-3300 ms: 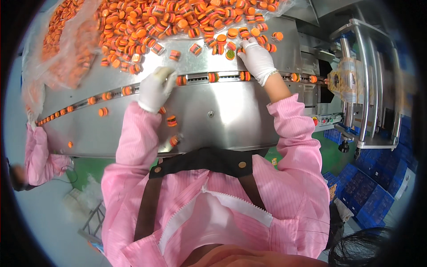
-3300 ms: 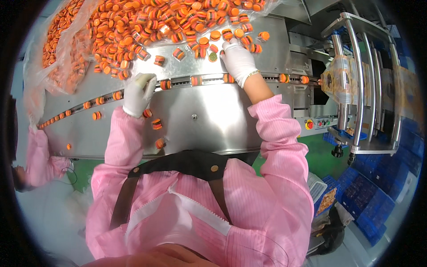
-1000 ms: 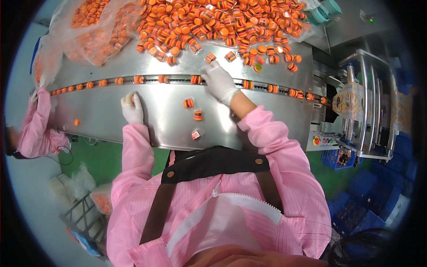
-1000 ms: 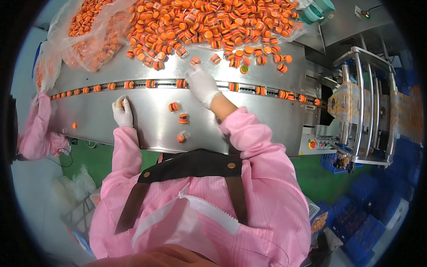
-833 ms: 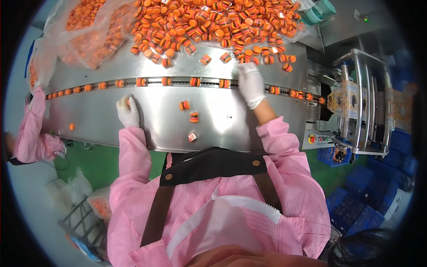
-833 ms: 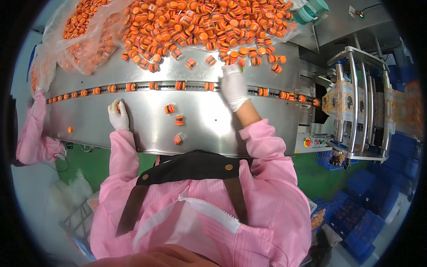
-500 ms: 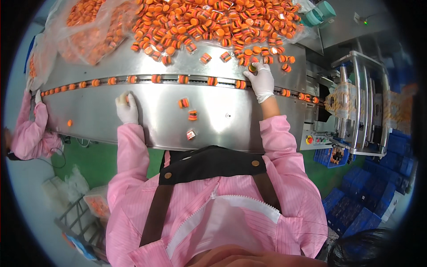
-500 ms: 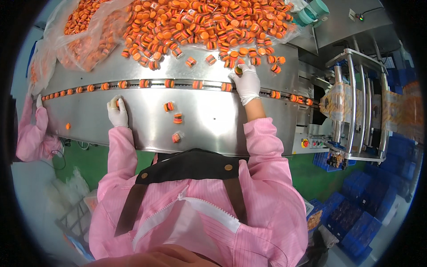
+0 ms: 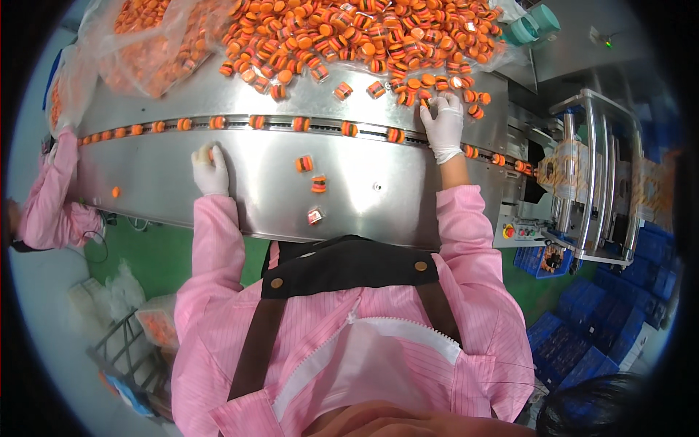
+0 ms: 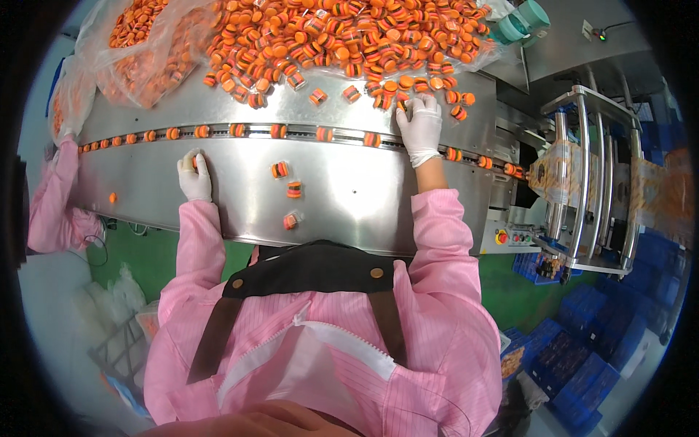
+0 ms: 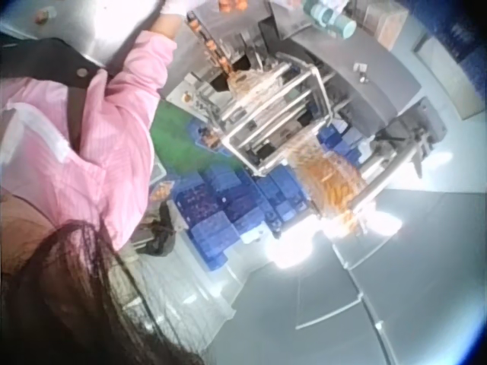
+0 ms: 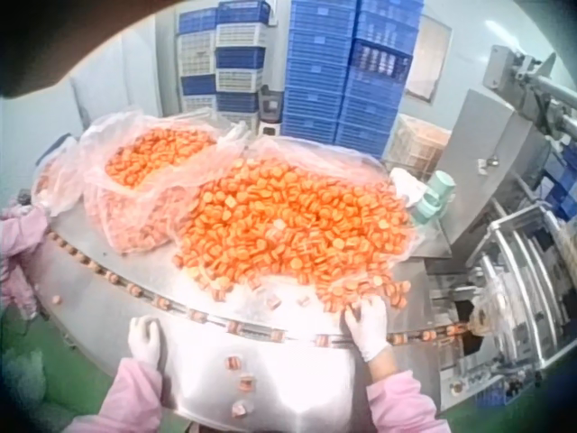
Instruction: The person stands at a stainless steel workstation in a factory, wearing a pink uniform and gloves. They pick up small, round, orange and black striped candies from a large pile and place them one by one onto a moving conveyor belt. Another worker is visible in the background performing a similar task.
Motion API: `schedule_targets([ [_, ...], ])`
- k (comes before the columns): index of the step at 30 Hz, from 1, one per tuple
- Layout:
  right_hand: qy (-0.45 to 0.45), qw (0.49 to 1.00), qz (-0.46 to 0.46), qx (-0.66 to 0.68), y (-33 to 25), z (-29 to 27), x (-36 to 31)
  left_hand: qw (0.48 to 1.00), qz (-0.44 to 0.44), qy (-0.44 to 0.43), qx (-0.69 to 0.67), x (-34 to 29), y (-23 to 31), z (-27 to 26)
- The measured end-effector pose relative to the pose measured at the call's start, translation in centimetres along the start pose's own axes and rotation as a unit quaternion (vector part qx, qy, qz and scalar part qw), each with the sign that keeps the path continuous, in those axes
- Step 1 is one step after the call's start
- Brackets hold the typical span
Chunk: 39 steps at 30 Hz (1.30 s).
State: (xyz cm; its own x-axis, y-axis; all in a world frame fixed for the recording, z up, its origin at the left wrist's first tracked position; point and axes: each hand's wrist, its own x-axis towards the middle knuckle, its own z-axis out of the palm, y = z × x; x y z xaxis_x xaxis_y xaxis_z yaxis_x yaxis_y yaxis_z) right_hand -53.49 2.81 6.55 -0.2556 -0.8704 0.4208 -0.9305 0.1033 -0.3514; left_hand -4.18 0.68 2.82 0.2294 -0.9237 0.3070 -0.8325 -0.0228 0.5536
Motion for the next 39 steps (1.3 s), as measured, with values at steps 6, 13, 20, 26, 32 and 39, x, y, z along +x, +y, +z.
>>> schedule_targets([
  [6, -0.091, 0.991, -0.041, 0.094, 1.7, 0.5, 1.8, 1.0, 0.024, 0.015, -0.005, 0.1, 0.4, 0.0],
  [13, -0.189, 0.949, 0.098, 0.234, 0.5, 0.3, 2.4, 1.0, -0.005, -0.006, 0.009, 0.1, 0.8, -0.3],
  [20, -0.216, 0.968, -0.012, 0.13, 0.3, 1.1, 2.1, 1.0, 0.002, 0.004, 0.005, -0.2, 0.8, -0.3],
  [26, -0.187, 0.982, -0.015, 0.022, -0.5, 1.7, 2.4, 1.0, -0.01, 0.001, 0.003, -0.3, 1.5, -0.6],
  [32, -0.158, 0.987, 0.022, -0.004, -1.1, 2.3, 2.4, 1.0, -0.003, 0.008, 0.008, -0.3, 1.0, -0.3],
  [39, -0.097, 0.888, 0.174, 0.414, -0.8, -1.0, -0.6, 0.999, 0.022, 0.028, 0.014, -0.1, 0.6, -0.2],
])
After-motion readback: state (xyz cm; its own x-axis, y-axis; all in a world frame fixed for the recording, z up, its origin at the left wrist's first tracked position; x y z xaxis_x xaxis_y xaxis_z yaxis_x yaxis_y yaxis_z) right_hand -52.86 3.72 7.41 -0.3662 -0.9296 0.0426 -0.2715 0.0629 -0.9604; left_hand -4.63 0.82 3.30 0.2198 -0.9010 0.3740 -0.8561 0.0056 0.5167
